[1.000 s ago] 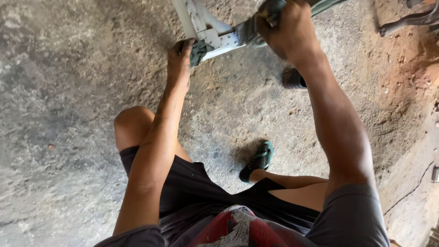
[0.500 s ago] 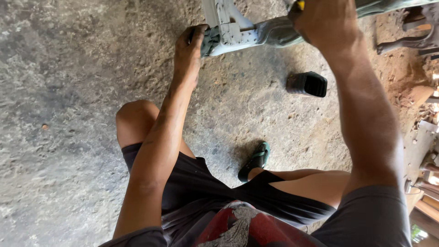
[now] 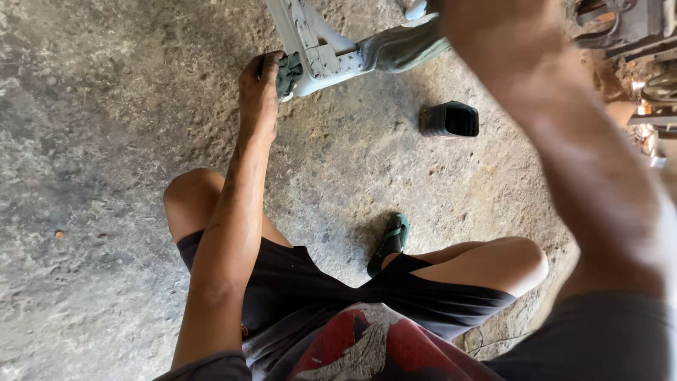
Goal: The person kneels on the floor and uses a brush and a cloth to clean a white ornate furniture frame. They repeatedly brush dust off the frame and wipe it with the cloth, moving around the frame to reach different sections.
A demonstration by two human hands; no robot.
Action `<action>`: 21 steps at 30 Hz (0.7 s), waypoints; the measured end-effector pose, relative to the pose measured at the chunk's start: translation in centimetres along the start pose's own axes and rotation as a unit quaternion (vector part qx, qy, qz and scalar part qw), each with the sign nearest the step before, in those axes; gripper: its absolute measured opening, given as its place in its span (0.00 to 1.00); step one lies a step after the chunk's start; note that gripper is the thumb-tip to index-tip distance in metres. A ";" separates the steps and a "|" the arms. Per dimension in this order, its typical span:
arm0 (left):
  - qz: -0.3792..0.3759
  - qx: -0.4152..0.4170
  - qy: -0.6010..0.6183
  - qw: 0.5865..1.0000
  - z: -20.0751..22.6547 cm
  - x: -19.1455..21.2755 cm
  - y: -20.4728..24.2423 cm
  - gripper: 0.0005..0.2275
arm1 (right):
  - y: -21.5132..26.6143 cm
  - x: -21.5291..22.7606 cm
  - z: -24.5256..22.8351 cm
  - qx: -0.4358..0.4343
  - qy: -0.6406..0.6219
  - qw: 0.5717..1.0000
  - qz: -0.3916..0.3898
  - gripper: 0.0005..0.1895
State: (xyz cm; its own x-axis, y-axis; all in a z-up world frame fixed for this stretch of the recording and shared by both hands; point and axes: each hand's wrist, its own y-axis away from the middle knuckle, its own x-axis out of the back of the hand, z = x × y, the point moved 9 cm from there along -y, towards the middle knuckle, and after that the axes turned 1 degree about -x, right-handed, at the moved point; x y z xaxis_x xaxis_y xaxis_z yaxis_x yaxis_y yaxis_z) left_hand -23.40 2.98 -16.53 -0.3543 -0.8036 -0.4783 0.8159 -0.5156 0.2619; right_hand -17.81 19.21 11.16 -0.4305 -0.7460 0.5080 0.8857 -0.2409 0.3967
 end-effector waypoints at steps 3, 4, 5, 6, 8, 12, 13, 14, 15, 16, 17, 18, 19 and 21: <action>0.000 -0.022 -0.010 1.000 0.4 0.0 -0.5 0.14 | -2.0 1.0 -4.0 -0.008 -0.174 0.985 -0.008 0.17; 0.006 -0.032 -0.010 0.999 0.6 0.1 -0.8 0.14 | -2.9 0.6 -4.1 -0.023 -0.206 0.978 -0.022 0.17; 0.011 -0.013 -0.021 1.000 0.0 0.4 -0.7 0.14 | -3.3 -0.2 -4.6 -0.033 -0.227 0.972 -0.040 0.17; 0.016 0.007 -0.033 0.999 -0.3 0.5 -1.0 0.14 | -4.2 -0.8 -4.0 -0.043 -0.207 0.976 -0.051 0.20; 0.019 0.033 -0.033 0.999 -0.9 1.0 -0.9 0.14 | -3.9 -2.0 -3.3 -0.051 -0.175 0.980 -0.085 0.27; 0.003 0.014 -0.004 1.000 -1.5 1.1 -1.0 0.14 | -2.3 -0.1 -1.2 -0.109 -0.052 0.992 -0.021 0.29; 0.000 0.000 -0.002 1.000 -1.4 1.0 -1.5 0.14 | -2.3 1.1 -0.7 -0.129 -0.017 0.992 -0.002 0.30; 0.000 -0.002 -0.004 1.000 -1.5 0.9 -1.9 0.14 | -2.2 2.3 -0.2 -0.148 0.018 0.989 0.017 0.31; 0.001 -0.003 -0.006 1.000 -1.8 0.9 -1.9 0.14 | -2.3 2.7 -1.2 -0.110 -0.012 0.994 -0.009 0.30; 0.002 -0.004 -0.009 1.000 -2.1 1.0 -1.9 0.14 | -2.3 3.1 -2.3 -0.072 -0.043 0.996 -0.036 0.29; 0.000 0.003 -0.001 1.000 -2.4 1.2 -2.1 0.14 | -2.2 3.5 -2.9 -0.033 -0.075 0.995 -0.061 0.28; -0.001 0.010 0.008 1.000 -2.7 1.3 -2.3 0.13 | -1.9 3.8 -2.0 -0.051 -0.079 0.992 -0.083 0.29; -0.001 0.017 0.016 1.000 -2.8 1.3 -2.5 0.13 | -1.3 4.0 -0.8 -0.066 -0.082 0.989 -0.103 0.29; -0.003 0.025 0.024 0.999 -3.0 1.4 -2.6 0.14 | 0.7 5.6 1.9 -0.100 -0.106 0.987 -0.063 0.26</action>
State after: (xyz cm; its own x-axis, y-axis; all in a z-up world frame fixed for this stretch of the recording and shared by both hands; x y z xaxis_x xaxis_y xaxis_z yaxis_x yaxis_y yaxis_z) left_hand -24.64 4.03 -20.35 -0.3366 -0.7855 -0.5193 0.7890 -0.5363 0.2998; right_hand -19.94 16.09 15.75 -0.5481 -0.5602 0.6212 0.8297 -0.4582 0.3188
